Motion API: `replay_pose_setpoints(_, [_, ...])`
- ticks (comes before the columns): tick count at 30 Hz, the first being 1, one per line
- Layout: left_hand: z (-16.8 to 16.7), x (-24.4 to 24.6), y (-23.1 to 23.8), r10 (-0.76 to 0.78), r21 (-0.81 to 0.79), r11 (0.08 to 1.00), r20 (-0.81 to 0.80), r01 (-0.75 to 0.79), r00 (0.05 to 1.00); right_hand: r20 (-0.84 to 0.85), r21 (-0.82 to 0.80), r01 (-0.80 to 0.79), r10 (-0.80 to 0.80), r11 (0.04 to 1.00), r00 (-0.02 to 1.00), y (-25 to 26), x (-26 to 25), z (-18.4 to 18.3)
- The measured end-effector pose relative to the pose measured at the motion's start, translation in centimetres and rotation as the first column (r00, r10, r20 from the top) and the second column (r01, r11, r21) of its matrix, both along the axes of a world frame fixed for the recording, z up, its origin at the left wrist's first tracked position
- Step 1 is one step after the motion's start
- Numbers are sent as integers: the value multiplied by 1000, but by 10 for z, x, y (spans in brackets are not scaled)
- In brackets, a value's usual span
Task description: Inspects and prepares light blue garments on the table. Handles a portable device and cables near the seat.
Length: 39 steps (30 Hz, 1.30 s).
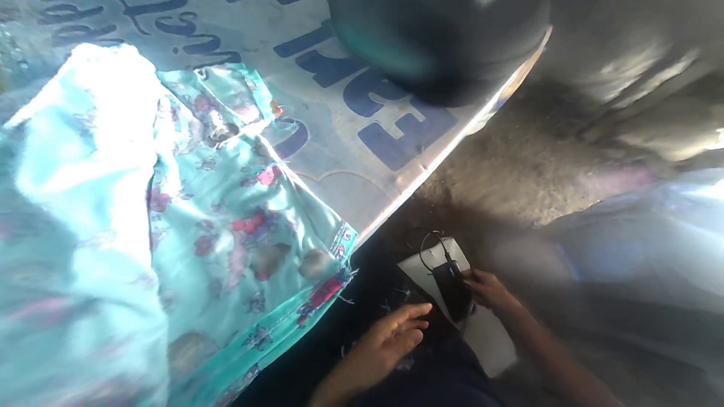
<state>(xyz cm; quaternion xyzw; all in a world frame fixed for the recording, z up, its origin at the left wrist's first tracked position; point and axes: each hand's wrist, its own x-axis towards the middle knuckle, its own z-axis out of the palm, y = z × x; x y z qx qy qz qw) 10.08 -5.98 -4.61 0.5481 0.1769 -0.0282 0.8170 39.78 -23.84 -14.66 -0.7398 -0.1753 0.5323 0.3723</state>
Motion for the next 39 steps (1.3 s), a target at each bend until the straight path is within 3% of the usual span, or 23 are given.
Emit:
replay_pose_setpoints(7, [-4,-23,5,103,-4,995,-46,-104,994,57,-28,14,-12,1000,998,-30,-8,2])
replay_pose_setpoints(9, [-4,-16,4,141,140,981,-60,-132,988,72,-14,29,-28,999,997,-36,-11,2])
replay_pose_setpoints(10, [-4,-6,2,149,284,950,-42,-131,988,82,-4,32,-32,999,996,-37,-12,3])
replay_pose_setpoints(11, [-4,7,0,139,479,869,1,-122,990,95,11,30,-31,999,995,-38,-14,4])
replay_pose_setpoints(13, [-11,42,-3,54,839,529,112,-123,992,141,36,-12,7,999,990,-35,-17,10])
replay_pose_setpoints(15, [-21,83,0,-108,965,252,109,-79,988,184,53,-58,47,997,982,-32,-21,17])
replay_pose_setpoints(18, [-29,132,12,-295,973,119,-155,197,943,210,65,-89,73,994,975,-27,-24,22])
replay_pose_setpoints(22, [-44,168,29,-391,888,100,-380,449,838,195,64,-90,76,994,978,-28,-20,20])
replay_pose_setpoints(33, [-72,178,27,-458,883,115,-360,455,813,75,71,-3,-2,997,997,-46,-30,-7])
replay_pose_setpoints(36, [-66,178,37,-433,852,254,-323,458,842,53,60,1,-4,998,999,-45,-30,-8])
replay_pose_setpoints(38, [-66,180,49,-275,831,426,-257,357,926,42,65,3,-5,998,999,-44,-30,-12])
replay_pose_setpoints(39, [-73,180,55,-158,837,469,-234,282,959,40,69,1,-3,998,999,-44,-29,-13])
